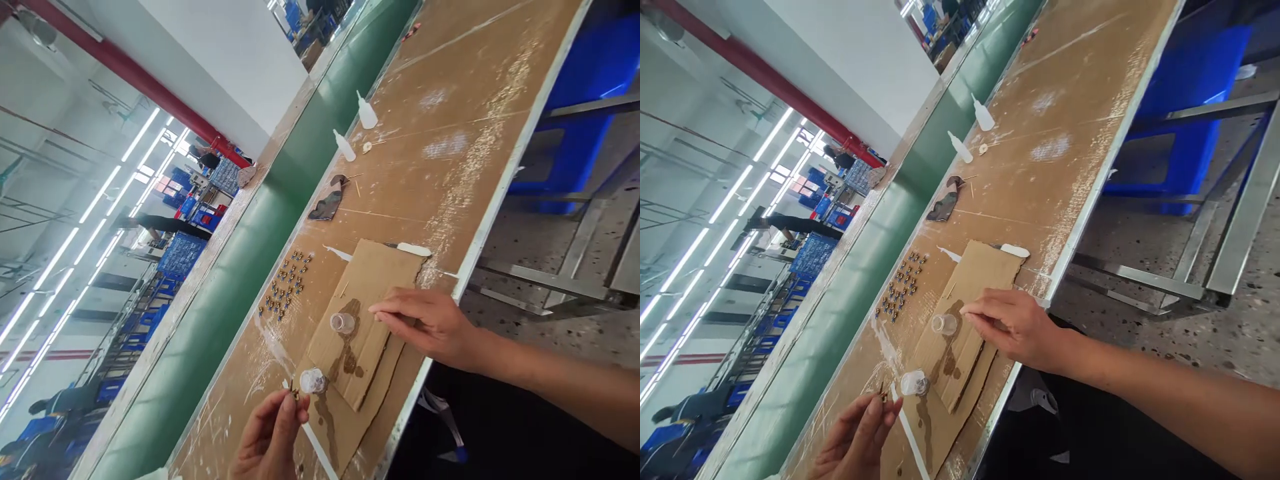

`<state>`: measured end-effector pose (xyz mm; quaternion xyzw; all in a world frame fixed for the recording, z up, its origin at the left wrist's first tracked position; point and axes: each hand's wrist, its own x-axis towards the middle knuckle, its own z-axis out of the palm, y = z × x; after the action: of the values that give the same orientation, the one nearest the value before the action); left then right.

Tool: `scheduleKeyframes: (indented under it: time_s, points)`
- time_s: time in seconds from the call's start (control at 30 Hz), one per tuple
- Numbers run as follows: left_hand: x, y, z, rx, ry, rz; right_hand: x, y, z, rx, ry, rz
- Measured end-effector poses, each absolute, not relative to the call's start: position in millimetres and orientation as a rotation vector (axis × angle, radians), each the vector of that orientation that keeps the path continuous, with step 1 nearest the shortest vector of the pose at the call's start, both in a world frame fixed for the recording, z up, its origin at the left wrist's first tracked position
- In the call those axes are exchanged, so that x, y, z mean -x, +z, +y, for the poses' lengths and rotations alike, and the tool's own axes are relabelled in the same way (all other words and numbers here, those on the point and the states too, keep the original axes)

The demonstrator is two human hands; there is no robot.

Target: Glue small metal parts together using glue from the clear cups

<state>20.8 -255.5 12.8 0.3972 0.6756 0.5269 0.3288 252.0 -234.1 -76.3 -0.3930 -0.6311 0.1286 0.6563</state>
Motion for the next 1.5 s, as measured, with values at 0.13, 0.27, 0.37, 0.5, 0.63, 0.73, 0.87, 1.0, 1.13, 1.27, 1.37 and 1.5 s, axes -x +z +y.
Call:
scheduleKeyframes:
  time_s: [0.13, 0.27, 0.37, 0.5, 0.63, 0.73, 0.87, 1.0, 1.13, 1.27, 1.37, 1.5]
  points:
    - [-30.7, 17.1, -238.8, -1.222, 1.166, 1.889, -253.1, -77.2, -232.6, 0.886, 0.285, -1.417]
    - [-50.0, 25.7, -226.6, -1.542, 0.905, 1.952, -254.0, -79.3, -231.5, 0.88, 0.28, -1.408]
    - [-63.4, 27.9, -219.2, -1.741, 0.827, 1.95, -254.1, -80.5, -230.5, 0.866, 0.264, -1.398]
    - [-69.6, 25.5, -206.7, -1.894, 0.659, 1.914, -253.6, -81.9, -228.6, 0.856, 0.246, -1.396]
    - [-71.1, 23.5, -196.2, -1.968, 0.559, 1.929, -253.8, -83.2, -227.0, 0.85, 0.224, -1.386]
    - [-72.5, 21.8, -191.3, -1.991, 0.511, 1.907, -254.9, -82.5, -226.8, 0.849, 0.225, -1.373]
    - [-74.3, 20.4, -187.4, -2.004, 0.487, 1.901, -256.5, -80.3, -227.4, 0.846, 0.228, -1.362]
    - [-78.5, 23.5, -186.1, -1.997, 0.453, 1.934, -257.4, -80.6, -227.9, 0.867, 0.23, -1.36]
    - [-84.3, 26.7, -185.3, -1.988, 0.41, 1.975, -257.6, -82.6, -228.2, 0.884, 0.229, -1.366]
    - [-87.1, 27.1, -183.9, -1.973, 0.363, 1.995, -257.6, -82.5, -227.8, 0.868, 0.237, -1.364]
    - [-87.7, 27.7, -183.4, -1.986, 0.341, 1.983, -257.9, -81.9, -227.6, 0.865, 0.244, -1.368]
    - [-87.6, 28.2, -182.6, -2.004, 0.332, 1.984, -258.4, -81.6, -227.8, 0.87, 0.239, -1.378]
